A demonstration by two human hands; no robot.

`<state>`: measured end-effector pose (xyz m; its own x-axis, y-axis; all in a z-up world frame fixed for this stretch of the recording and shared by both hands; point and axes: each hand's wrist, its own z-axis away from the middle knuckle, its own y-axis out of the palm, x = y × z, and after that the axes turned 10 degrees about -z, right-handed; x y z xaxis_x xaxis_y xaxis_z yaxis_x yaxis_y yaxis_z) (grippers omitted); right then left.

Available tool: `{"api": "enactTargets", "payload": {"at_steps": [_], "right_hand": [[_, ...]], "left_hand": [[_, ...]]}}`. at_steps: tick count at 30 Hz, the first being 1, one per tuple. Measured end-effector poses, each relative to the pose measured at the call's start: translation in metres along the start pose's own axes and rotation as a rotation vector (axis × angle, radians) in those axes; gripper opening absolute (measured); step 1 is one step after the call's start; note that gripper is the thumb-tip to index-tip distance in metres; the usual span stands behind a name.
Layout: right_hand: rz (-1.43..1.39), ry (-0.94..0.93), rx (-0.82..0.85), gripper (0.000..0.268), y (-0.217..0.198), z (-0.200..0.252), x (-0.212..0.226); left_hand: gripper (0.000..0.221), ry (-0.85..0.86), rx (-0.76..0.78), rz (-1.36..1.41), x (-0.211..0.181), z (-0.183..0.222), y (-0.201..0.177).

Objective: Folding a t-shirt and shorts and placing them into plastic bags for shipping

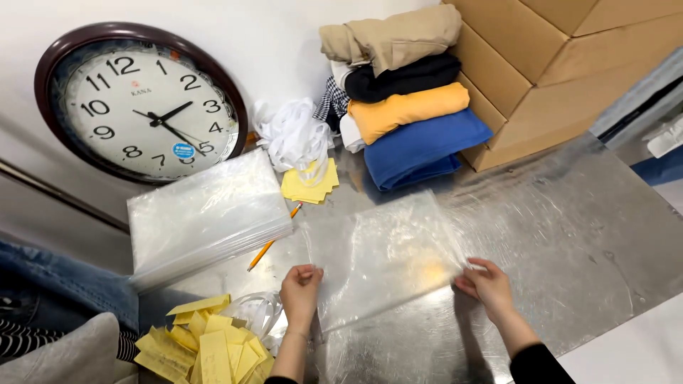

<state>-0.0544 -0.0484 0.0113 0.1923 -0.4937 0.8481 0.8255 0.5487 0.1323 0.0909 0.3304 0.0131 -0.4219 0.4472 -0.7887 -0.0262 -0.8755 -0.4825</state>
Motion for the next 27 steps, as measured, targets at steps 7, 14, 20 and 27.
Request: {"api": "enactTargets", "payload": {"at_steps": [7, 14, 20, 27], "right_hand": [[0.596, -0.263, -0.021, 0.059, 0.075, 0.082, 0.05], [0.56, -0.049, 0.533, 0.056, 0.137, 0.174, 0.027], [0.323, 0.11, 0.611, 0.024, 0.118, 0.167, 0.04], [0.354, 0.129, 0.543, 0.024, 0.073, 0.137, 0.049]], "left_hand": [[0.03, 0.04, 0.353, 0.225, -0.031, 0.043, 0.006], [0.025, 0.181, 0.708, 0.446, -0.038, 0.115, 0.05], [0.041, 0.252, 0.603, 0.478, -0.003, 0.12, 0.041], [0.02, 0.153, 0.464, 0.62, 0.022, 0.125, 0.046]]}}
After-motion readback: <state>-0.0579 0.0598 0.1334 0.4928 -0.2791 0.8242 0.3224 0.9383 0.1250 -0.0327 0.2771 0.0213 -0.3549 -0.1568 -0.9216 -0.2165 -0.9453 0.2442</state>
